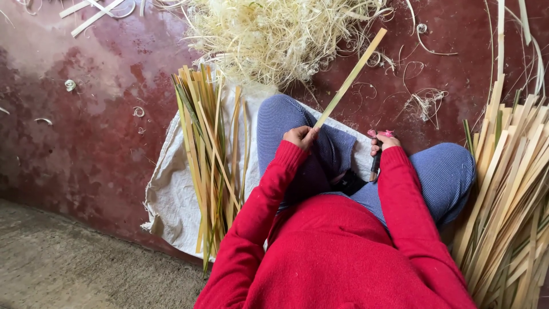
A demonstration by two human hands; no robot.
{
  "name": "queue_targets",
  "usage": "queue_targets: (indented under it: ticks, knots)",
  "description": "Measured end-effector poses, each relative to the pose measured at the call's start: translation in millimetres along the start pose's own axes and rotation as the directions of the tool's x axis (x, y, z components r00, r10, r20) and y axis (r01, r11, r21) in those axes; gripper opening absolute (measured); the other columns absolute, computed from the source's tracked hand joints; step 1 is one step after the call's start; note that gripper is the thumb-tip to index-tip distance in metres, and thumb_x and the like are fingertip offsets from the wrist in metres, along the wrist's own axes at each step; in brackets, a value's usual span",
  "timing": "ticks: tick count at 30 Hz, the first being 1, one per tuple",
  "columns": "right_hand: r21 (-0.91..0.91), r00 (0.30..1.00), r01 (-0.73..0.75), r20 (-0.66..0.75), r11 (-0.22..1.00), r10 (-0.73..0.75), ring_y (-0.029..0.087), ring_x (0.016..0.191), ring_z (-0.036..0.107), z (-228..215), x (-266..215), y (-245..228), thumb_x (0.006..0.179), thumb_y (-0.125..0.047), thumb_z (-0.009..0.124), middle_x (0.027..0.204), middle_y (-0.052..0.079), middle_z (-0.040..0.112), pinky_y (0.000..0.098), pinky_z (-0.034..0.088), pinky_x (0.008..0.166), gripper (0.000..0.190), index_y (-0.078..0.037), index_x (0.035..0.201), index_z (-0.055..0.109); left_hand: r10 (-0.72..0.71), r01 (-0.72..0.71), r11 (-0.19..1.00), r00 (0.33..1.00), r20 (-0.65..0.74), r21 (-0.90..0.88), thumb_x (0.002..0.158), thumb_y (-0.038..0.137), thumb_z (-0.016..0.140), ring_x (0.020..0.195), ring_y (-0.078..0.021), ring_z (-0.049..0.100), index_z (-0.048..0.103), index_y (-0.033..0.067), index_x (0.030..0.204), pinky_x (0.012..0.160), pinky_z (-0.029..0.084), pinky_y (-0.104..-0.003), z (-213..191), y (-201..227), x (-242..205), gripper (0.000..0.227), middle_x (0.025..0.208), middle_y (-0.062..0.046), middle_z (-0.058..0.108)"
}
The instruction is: Shaving thin strips from bamboo stalks using a hand knife to prepare material for weaving.
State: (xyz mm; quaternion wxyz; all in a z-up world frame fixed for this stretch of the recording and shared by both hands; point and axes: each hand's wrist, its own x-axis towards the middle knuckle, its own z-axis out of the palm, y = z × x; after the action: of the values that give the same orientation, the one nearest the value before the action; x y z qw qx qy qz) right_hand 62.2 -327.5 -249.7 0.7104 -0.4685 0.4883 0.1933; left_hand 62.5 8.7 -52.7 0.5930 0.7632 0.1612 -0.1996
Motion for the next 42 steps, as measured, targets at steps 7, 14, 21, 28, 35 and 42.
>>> queue_targets:
  ticks: [7, 14, 21, 28, 35, 42]
  knots:
    - [-0.004, 1.000, -0.003, 0.001, 1.000, 0.003, 0.025, 0.047, 0.053, -2.0, 6.2, 1.1, 0.096, -0.008, 0.067, 0.074, 0.025, 0.062, 0.0435, 0.047, 0.040, 0.013, 0.002, 0.093, 0.058, 0.009, -0.009, 1.000, 1.000, -0.003, 0.000, 0.097, 0.041, 0.070, 0.042, -0.0166, 0.067, 0.075, 0.0111, 0.079, 0.039, 0.053, -0.025, 1.0, -0.5, 1.4, 0.035, 0.059, -0.009, 0.069]
    - [0.008, 1.000, -0.016, 0.004, 1.000, 0.016, 0.025, 0.048, 0.053, 1.1, -1.0, -0.9, 0.096, -0.008, 0.067, 0.075, 0.024, 0.062, 0.0424, 0.047, 0.041, 0.014, 0.002, 0.093, 0.057, 0.008, -0.008, 1.000, 1.000, -0.012, -0.006, 0.096, 0.042, 0.071, 0.042, -0.0163, 0.066, 0.075, 0.0113, 0.078, 0.038, 0.053, -0.025, 1.2, 0.5, 0.1, 0.035, 0.059, -0.009, 0.069]
    - [0.088, 0.978, -0.126, 0.176, 0.988, 0.109, 0.019, 0.062, 0.060, 44.6, -97.3, -50.3, 0.100, -0.007, 0.061, 0.086, 0.020, 0.065, 0.0320, 0.055, 0.052, 0.011, 0.001, 0.099, 0.054, -0.008, 0.008, 0.999, 1.000, 0.006, 0.031, 0.097, 0.038, 0.069, 0.045, -0.0166, 0.068, 0.076, 0.0109, 0.082, 0.041, 0.054, -0.024, 10.4, -6.7, 9.6, 0.032, 0.059, -0.008, 0.068]
    - [-0.045, 0.864, -0.033, 0.501, 0.998, 0.051, 0.015, 0.047, 0.047, 102.3, -178.3, -67.9, 0.095, -0.009, 0.066, 0.072, 0.020, 0.060, 0.0336, 0.042, 0.035, 0.008, -0.004, 0.098, 0.061, 0.051, -0.073, 0.958, 0.995, 0.083, 0.278, 0.098, 0.043, 0.062, 0.066, -0.0295, 0.074, 0.077, 0.0140, 0.086, 0.059, 0.057, -0.038, 45.7, 18.0, 4.0, 0.034, 0.067, -0.010, 0.072]
    - [-0.155, 0.792, 0.105, 0.610, 0.982, 0.012, 0.010, 0.044, 0.046, 89.3, -148.6, -82.5, 0.097, -0.004, 0.062, 0.069, 0.012, 0.057, 0.0265, 0.040, 0.031, 0.030, -0.020, 0.122, 0.066, 0.157, -0.169, 0.952, 0.985, 0.064, 0.257, 0.096, 0.037, 0.066, 0.071, -0.0287, 0.074, 0.079, 0.0148, 0.088, 0.061, 0.059, -0.035, 67.7, 9.6, -7.0, 0.027, 0.073, -0.009, 0.074]
    - [-0.190, 0.825, 0.119, 0.565, 0.974, 0.009, 0.011, 0.046, 0.045, 67.5, -130.6, -118.9, 0.097, -0.005, 0.064, 0.074, 0.014, 0.062, 0.0277, 0.042, 0.037, 0.027, -0.019, 0.120, 0.069, 0.285, -0.305, 0.921, 0.951, 0.118, 0.242, 0.097, 0.028, 0.065, 0.067, -0.0307, 0.070, 0.077, 0.0107, 0.084, 0.057, 0.056, -0.036, 45.2, 16.9, -32.5, 0.025, 0.069, -0.011, 0.070]
